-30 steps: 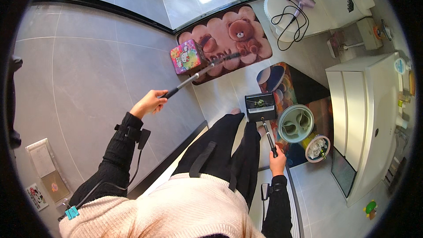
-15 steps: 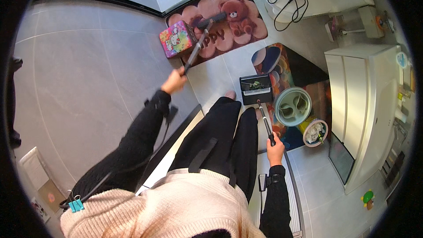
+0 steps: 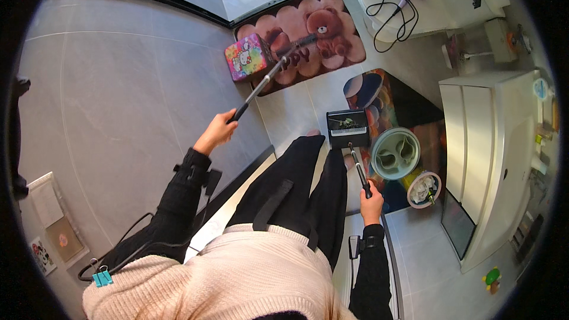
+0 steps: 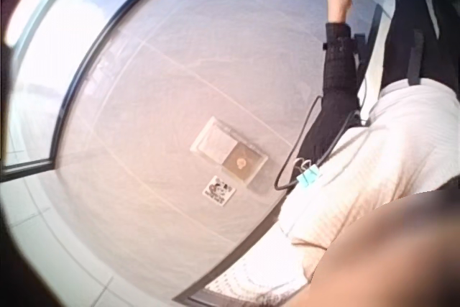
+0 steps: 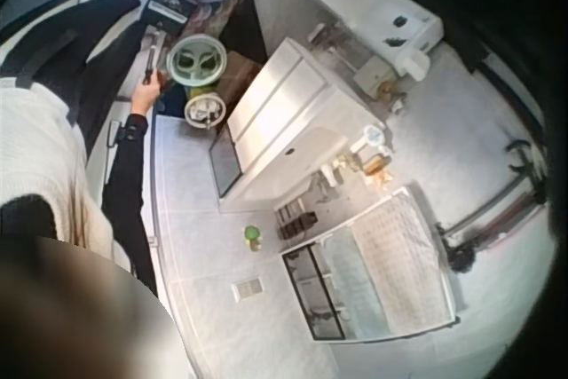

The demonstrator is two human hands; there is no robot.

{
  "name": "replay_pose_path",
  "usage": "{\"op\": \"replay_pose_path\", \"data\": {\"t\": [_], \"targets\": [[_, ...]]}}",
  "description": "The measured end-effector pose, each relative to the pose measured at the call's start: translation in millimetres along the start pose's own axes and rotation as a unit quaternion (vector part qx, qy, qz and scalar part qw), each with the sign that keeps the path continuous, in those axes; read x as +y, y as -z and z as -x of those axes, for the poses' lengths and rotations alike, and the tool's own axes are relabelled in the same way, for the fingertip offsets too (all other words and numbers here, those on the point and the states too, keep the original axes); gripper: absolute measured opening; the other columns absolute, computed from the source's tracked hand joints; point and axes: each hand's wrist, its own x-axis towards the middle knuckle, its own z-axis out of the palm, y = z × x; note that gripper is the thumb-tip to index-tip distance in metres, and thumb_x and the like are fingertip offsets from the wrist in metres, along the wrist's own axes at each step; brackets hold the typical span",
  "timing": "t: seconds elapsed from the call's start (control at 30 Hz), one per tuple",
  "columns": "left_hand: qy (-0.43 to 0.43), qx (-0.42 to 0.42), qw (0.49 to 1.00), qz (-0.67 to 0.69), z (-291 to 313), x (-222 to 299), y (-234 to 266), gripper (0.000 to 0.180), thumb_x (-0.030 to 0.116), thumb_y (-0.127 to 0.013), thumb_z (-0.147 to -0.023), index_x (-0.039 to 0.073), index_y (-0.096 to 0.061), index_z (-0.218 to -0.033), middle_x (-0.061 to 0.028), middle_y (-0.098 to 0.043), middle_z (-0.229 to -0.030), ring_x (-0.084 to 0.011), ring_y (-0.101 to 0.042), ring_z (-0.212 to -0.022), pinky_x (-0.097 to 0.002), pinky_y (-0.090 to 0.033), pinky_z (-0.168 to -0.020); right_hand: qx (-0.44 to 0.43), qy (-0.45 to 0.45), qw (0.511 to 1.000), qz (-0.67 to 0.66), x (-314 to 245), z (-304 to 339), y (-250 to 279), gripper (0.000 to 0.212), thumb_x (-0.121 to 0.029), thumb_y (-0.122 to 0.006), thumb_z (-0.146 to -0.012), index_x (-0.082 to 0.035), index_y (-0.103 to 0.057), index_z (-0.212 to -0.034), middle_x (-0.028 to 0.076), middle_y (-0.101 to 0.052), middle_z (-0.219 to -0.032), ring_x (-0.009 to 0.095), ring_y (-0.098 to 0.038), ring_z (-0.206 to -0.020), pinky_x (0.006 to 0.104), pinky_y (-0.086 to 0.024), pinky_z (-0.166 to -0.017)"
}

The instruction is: The person sweeps a tiled floor with a broom and dustpan, then moves a basin and a laundry basket aside. They sweep a colorful mat, smooth it down, and pick up debris from the dustpan. Finally, they wash their hands at the sink and wipe the floor with a tissue.

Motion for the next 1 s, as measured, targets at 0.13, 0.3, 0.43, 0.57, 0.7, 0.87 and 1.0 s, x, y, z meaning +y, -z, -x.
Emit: {"op": "replay_pose_path", "data": {"t": [0.13,0.3,0.43,0.57,0.7,0.87,1.0], "targets": [[-0.022,0.051,0.997,-0.063,-73.9,-12.3,-30.3,0.03,0.013,-0.058,-0.085,0.004,-0.057,-0.114,-0.0115,-0.061,-0.067,-0.0215,-0.063,-0.059,-0.0367,-0.05,-0.057,-0.002,0.0,1.0,0.0,8.1,0.3,-2.3,0.038,-0.013,-0.065,-0.081,0.001,-0.061,-0.116,0.021,-0.067,-0.092,0.029,-0.067,-0.085,0.0348,-0.05,-0.076],[-0.026,0.0,0.997,-0.071,-54.8,-43.8,-82.6,0.018,0.009,-0.055,-0.087,0.003,-0.057,-0.104,-0.0031,-0.05,-0.057,-0.0139,-0.053,-0.046,-0.0328,-0.043,-0.043,-0.006,-0.007,1.0,-0.014,14.5,1.1,-7.5,0.039,-0.015,-0.065,-0.08,-0.002,-0.061,-0.117,0.025,-0.065,-0.091,0.037,-0.066,-0.087,0.0382,-0.051,-0.075],[0.069,-0.054,0.996,-0.016,42.7,-65.0,-82.4,0.054,0.008,-0.058,-0.088,0.01,-0.044,-0.141,-0.0013,-0.051,-0.06,-0.011,-0.048,-0.046,-0.0295,-0.041,-0.044,-0.003,0.028,0.999,-0.016,13.3,1.4,-6.2,0.038,-0.012,-0.064,-0.08,-0.003,-0.061,-0.117,0.024,-0.065,-0.091,0.037,-0.066,-0.086,0.0378,-0.05,-0.075],[0.145,-0.081,0.979,0.115,99.6,-67.4,-30.9,0.051,0.005,-0.058,-0.09,0.012,-0.047,-0.139,0.0,-0.049,-0.062,-0.0088,-0.043,-0.047,-0.0268,-0.036,-0.043,-0.008,0.046,0.999,-0.005,9.6,-1.4,-1.4,0.037,-0.011,-0.064,-0.08,-0.001,-0.061,-0.116,0.023,-0.066,-0.093,0.034,-0.066,-0.088,0.0363,-0.05,-0.078],[0.063,0.02,0.995,-0.073,123.4,-84.5,-29.4,0.051,0.008,-0.063,-0.086,0.009,-0.051,-0.136,-0.0045,-0.055,-0.065,-0.0111,-0.05,-0.05,-0.0286,-0.041,-0.047,-0.016,0.041,0.999,-0.012,8.4,-4.2,3.1,0.036,-0.012,-0.065,-0.081,0.001,-0.061,-0.115,0.022,-0.067,-0.096,0.033,-0.066,-0.09,0.0346,-0.049,-0.08],[0.088,0.085,0.99,-0.076,102.4,-136.1,-51.1,0.051,0.011,-0.062,-0.082,0.005,-0.052,-0.132,-0.0254,-0.06,-0.117,-0.0359,-0.058,-0.112,-0.0383,-0.047,-0.094,-0.019,0.053,0.998,-0.028,13.9,-2.5,2.4,0.036,-0.012,-0.065,-0.082,0.002,-0.061,-0.115,0.022,-0.067,-0.096,0.032,-0.066,-0.091,0.0346,-0.049,-0.081],[0.154,0.038,0.983,-0.089,118.6,-167.8,-81.5,0.055,0.014,-0.061,-0.08,0.006,-0.051,-0.133,-0.0259,-0.063,-0.112,-0.035,-0.063,-0.106,-0.0387,-0.049,-0.089,-0.021,0.078,0.996,-0.028,19.1,0.6,-3.6,0.037,-0.013,-0.064,-0.081,0.002,-0.061,-0.116,0.021,-0.067,-0.094,0.031,-0.066,-0.089,0.0348,-0.049,-0.08]]}}
